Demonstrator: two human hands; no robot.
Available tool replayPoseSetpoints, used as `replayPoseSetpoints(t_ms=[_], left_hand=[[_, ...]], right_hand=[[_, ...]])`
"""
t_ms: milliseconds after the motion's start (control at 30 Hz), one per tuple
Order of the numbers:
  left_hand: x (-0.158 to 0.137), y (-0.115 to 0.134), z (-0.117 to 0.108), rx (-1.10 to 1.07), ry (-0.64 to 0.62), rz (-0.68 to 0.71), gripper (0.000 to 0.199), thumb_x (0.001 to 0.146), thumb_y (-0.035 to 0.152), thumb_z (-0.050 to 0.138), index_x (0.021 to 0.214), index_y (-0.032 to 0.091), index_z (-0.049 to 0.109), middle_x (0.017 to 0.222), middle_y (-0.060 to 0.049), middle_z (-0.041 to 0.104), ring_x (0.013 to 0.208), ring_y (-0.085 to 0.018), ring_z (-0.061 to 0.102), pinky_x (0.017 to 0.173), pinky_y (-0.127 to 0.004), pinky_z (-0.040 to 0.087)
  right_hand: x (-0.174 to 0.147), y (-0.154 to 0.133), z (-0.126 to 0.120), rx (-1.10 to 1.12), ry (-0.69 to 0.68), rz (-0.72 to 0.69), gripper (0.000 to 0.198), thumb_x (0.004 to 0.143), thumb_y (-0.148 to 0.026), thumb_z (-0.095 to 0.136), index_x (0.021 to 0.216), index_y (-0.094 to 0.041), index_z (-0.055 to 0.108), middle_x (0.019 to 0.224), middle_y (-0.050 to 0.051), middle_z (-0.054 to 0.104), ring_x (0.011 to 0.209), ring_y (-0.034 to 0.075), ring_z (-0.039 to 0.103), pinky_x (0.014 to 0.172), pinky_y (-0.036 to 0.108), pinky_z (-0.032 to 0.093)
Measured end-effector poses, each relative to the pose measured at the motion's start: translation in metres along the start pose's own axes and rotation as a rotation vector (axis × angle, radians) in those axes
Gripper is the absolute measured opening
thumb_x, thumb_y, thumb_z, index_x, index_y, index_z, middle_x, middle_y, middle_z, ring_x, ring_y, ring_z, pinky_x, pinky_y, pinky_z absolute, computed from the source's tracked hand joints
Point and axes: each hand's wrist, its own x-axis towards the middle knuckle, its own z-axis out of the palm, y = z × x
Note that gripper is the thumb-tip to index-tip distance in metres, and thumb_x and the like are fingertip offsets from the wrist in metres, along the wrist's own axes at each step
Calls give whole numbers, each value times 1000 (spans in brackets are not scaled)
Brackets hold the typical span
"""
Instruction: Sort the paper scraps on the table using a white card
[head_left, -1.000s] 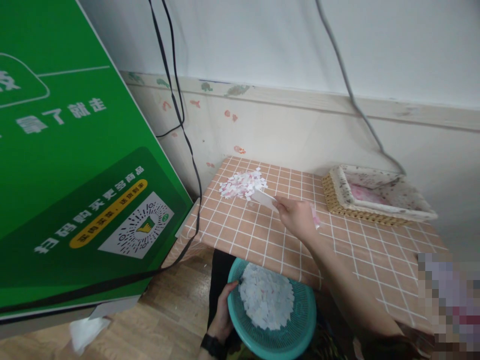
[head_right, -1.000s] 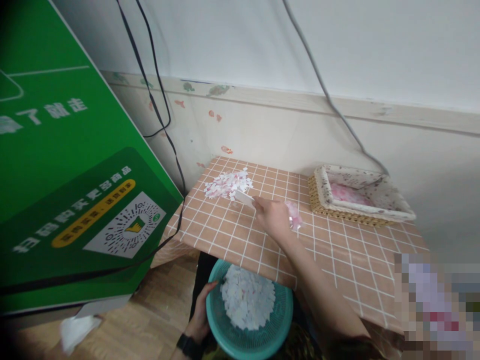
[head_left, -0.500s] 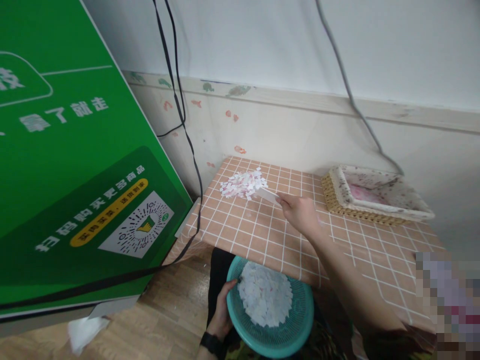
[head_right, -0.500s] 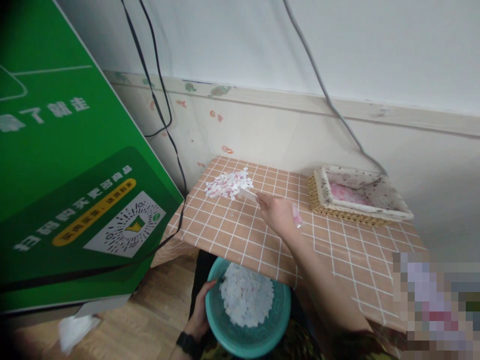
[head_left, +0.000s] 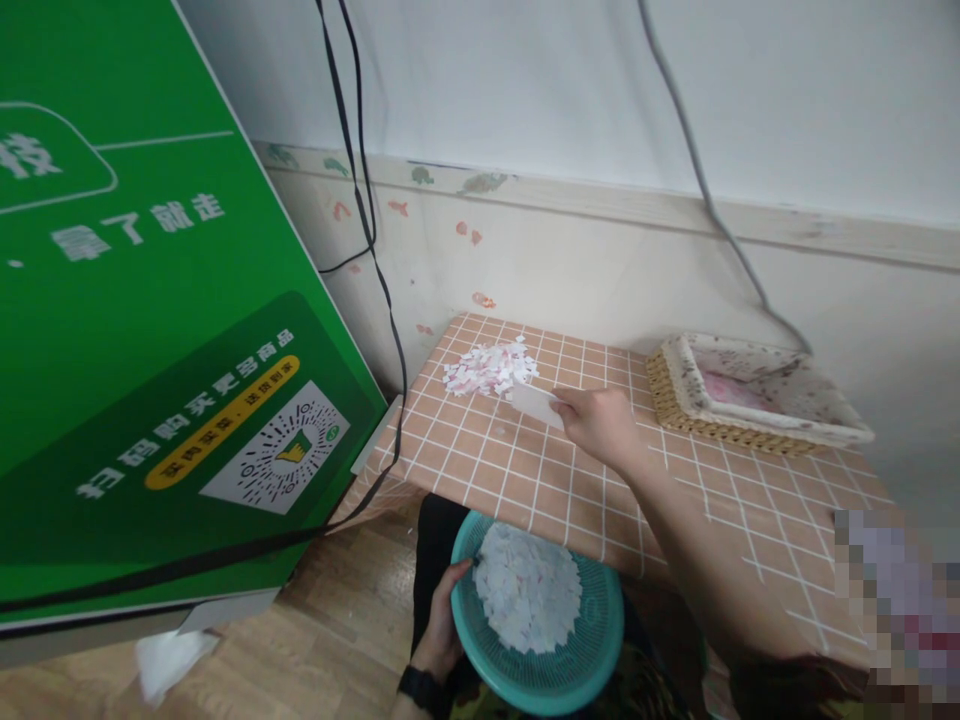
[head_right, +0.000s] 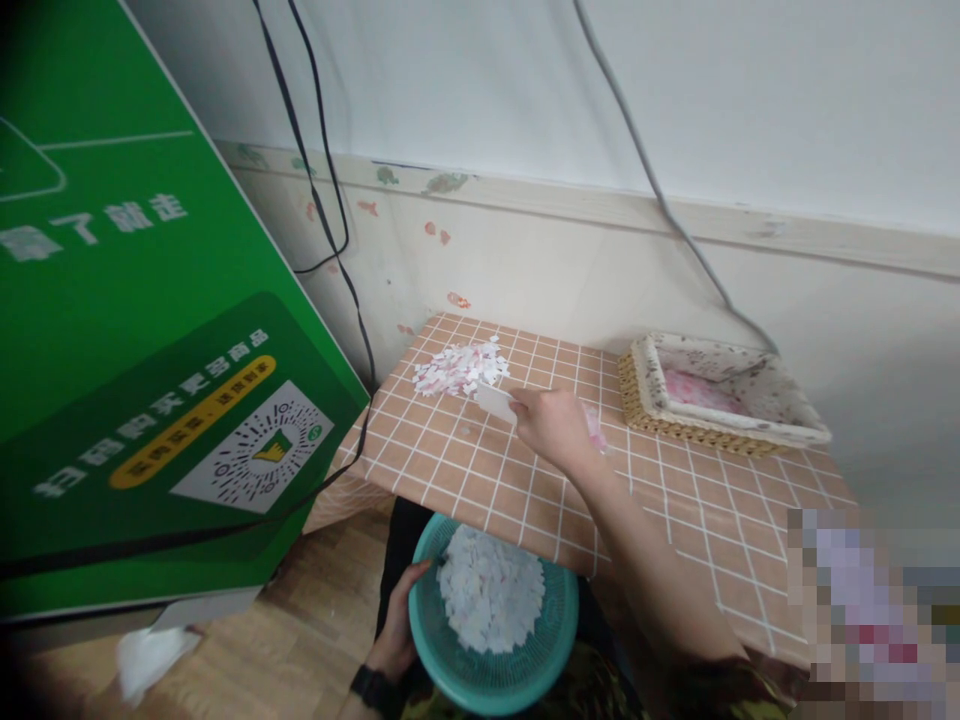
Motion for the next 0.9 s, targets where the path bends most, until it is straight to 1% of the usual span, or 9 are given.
replayPoseSetpoints(t_ms=[100,233,300,467,533,600,733,800,900], left_hand=[[-1,0,0,-7,2,3,29,72,29,65,89,6,71,82,-15,75,92,-33,66,88,-43,44],[-2,1,2,1,15,16,28,72,28,66,88,6,71,83,-15,75,90,-32,67,87,-42,44],[-2,1,2,1,14,17,26,72,28,66,85,6,72,81,-15,75,90,-32,67,87,-42,45],[-1,0,-1,8,-6,40,25,74,28,64,84,7,73,78,-13,76,91,-32,67,88,-42,44],[-1,0,-1,9,-15,32,25,74,29,64,84,8,73,79,-13,76,92,-33,67,89,-44,44],[-2,0,-1,6,-21,22,25,73,29,65,84,8,73,79,-13,76,92,-33,66,89,-44,44],[-4,0,1,1,-23,18,23,73,29,65,82,9,73,77,-12,76,93,-33,66,90,-45,43],[-4,1,2,10,-16,12,24,73,29,65,82,9,73,78,-13,76,93,-33,66,90,-45,43],[-3,0,1,18,-13,13,26,73,30,64,85,8,73,82,-14,76,92,-34,66,89,-46,43]], right_hand=[[5,3,-4,11,15,11,28,87,-30,43,91,-25,71,66,2,68,56,16,57,53,27,29],[14,1,-1,6,8,23,30,88,-31,41,100,-27,69,71,3,70,59,17,59,54,27,28],[17,2,-2,-4,-33,3,30,88,-31,42,97,-27,70,72,3,70,59,17,58,54,27,27],[19,14,-15,-36,-106,-44,27,83,-27,45,77,-24,71,66,4,67,59,17,57,54,28,26],[20,19,-20,-35,-111,-35,26,82,-26,46,79,-24,72,66,4,67,60,17,57,54,28,26],[21,22,-23,-25,-107,-18,26,81,-26,46,85,-26,73,69,4,68,61,17,57,55,28,28],[21,18,-21,1,-51,29,29,83,-26,44,87,-24,72,70,5,68,59,16,56,56,28,29],[21,12,-17,29,-28,17,30,84,-27,43,89,-23,72,70,4,68,58,16,56,55,28,28],[19,6,-13,37,-60,-30,29,85,-28,43,89,-24,71,67,4,67,57,15,54,55,28,28]])
